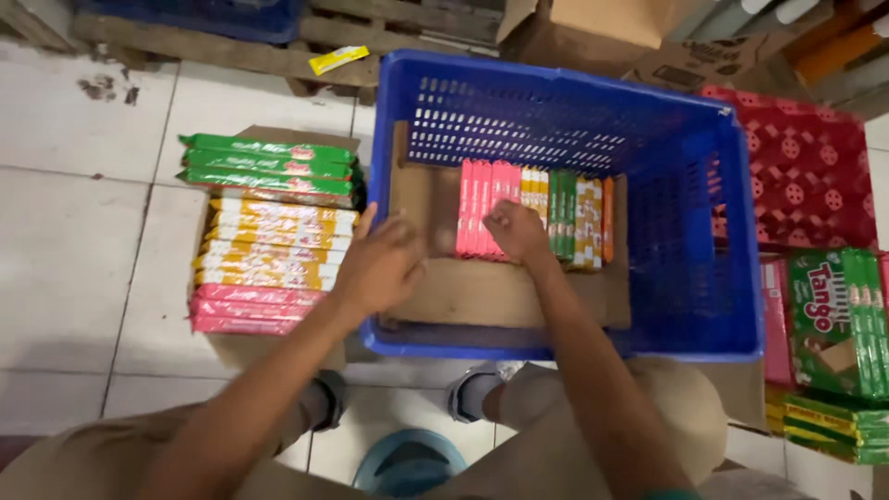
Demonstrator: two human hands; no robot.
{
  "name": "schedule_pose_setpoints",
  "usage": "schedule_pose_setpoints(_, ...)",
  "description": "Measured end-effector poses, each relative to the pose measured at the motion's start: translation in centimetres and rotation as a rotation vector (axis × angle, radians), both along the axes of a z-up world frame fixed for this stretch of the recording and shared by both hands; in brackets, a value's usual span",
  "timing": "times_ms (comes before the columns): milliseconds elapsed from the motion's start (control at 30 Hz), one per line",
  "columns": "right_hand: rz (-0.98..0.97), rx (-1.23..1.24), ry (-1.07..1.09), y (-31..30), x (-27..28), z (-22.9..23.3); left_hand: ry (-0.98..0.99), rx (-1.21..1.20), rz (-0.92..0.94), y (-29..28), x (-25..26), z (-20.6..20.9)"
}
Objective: The person transfers stacks of colorful snack packets from a blue plastic crate into a cardboard box. They handle the packets by hand, arranging them in neat rows inside the box.
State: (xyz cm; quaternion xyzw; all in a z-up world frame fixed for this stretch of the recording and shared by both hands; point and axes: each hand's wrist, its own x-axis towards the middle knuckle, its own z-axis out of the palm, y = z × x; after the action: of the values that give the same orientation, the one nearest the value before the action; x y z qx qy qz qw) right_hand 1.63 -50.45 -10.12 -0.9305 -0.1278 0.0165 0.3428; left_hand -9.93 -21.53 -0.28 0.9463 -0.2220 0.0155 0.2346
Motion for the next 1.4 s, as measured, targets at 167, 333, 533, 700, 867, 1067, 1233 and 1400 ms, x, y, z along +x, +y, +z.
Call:
schedule_pose_setpoints(167,-0.119,-0.493,0.727,-6.2,3.6,-13.2,-0.159,0.076,0.168,-0.6,-1.1,-1.4)
schedule_pose_setpoints(333,-0.005,-0.476,0.749,-1.5,4.7,-8.0,-0.161,0.165,0.177,-1.1,-1.2,-0.4)
schedule_pose_setpoints(533,-0.348,-0.35,0.502,3.7,5.9,-13.1,-0.168,0.176,0.21,-1.4,-1.5,-0.1)
schedule_pose_setpoints(700,-0.507,-0.301,0.358,8.6,2.7,-10.7,-0.126,0.222,0.169,-1.4,-1.1,3.9)
schedule_pose_setpoints(867,-0.517,-0.168,0.568,9.9,2.0,-10.4,-0.134,0.197,0.181,-1.4,-1.3,3.5)
schedule_pose_setpoints(1067,-0.514,0.072,0.606,6.9,3.7,-12.5,-0.141,0.268,0.16,-1.3,-1.2,3.1)
schedule_pose_setpoints(1233,-0.403,0.856,0.491,5.8,0.8,-3.9,-0.14,0.225,0.195,-1.7,-1.2,-0.1)
schedule_pose_setpoints(1400,-0.505,0.961,1.103,2.2,4.6,1.8,-0.108,0.281,0.217,-1.7,-0.7,0.4)
